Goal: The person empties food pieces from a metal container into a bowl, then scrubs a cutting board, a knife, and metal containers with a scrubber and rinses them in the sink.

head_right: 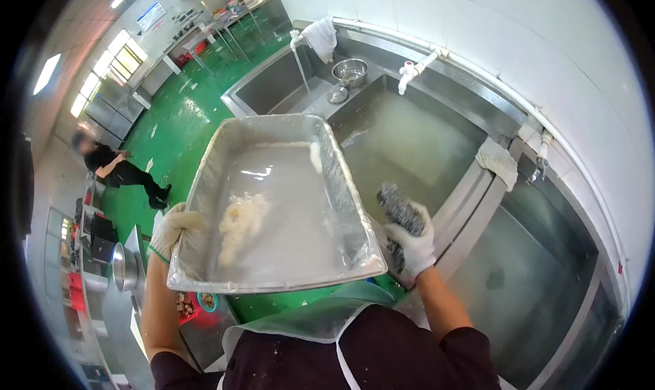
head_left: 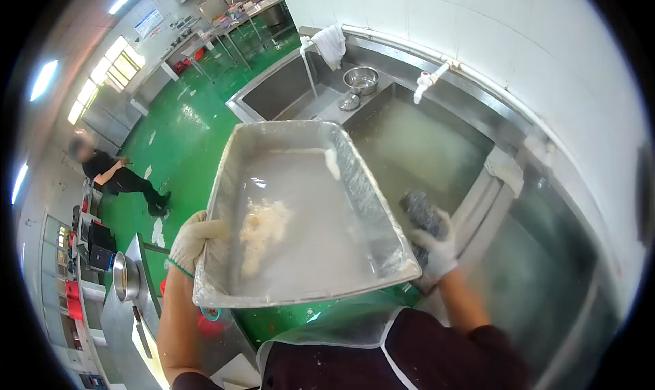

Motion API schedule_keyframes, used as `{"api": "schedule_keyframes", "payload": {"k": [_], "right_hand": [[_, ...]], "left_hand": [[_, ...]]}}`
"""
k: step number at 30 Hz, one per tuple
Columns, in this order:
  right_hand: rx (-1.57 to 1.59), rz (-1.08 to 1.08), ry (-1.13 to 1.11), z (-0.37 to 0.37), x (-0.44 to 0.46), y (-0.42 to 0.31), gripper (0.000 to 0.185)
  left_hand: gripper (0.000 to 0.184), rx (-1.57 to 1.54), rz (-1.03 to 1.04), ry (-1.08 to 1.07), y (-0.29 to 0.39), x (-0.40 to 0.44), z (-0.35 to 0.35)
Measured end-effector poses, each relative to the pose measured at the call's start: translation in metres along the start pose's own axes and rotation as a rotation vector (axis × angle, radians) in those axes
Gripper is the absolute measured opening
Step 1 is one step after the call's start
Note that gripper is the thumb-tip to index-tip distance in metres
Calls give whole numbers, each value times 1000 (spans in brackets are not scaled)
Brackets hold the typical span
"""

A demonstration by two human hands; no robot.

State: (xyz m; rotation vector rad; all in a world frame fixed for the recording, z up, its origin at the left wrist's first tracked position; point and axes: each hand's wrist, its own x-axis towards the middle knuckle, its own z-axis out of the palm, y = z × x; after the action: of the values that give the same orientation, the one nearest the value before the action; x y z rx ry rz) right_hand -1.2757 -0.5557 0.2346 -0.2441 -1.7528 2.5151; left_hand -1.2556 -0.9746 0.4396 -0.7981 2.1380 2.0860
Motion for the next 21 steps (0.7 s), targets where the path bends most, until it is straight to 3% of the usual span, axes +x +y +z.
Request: {"api": "schedule_keyframes", "payload": {"k": [4, 8, 11, 16, 19, 21], "right_hand": [[-82, -2, -64, 18, 11, 61, 56], [-289, 115, -87, 55, 26, 59, 52], [-267, 91, -27, 86, 47, 84, 52], [-141, 24, 105, 164, 100, 106, 56], [-62, -18, 231, 227, 128, 98, 55], [-120, -40, 256, 257, 145, 91, 56]], "left_hand": [[19, -65, 27, -52, 17, 97, -38], [17, 8, -1, -82, 61, 183, -49], [20, -116, -36, -133, 87, 247, -41], [32, -135, -103, -200, 108, 434, -61], [36, -71, -57, -372, 123, 522, -69], [34, -64, -148, -478, 132, 568, -74]]}}
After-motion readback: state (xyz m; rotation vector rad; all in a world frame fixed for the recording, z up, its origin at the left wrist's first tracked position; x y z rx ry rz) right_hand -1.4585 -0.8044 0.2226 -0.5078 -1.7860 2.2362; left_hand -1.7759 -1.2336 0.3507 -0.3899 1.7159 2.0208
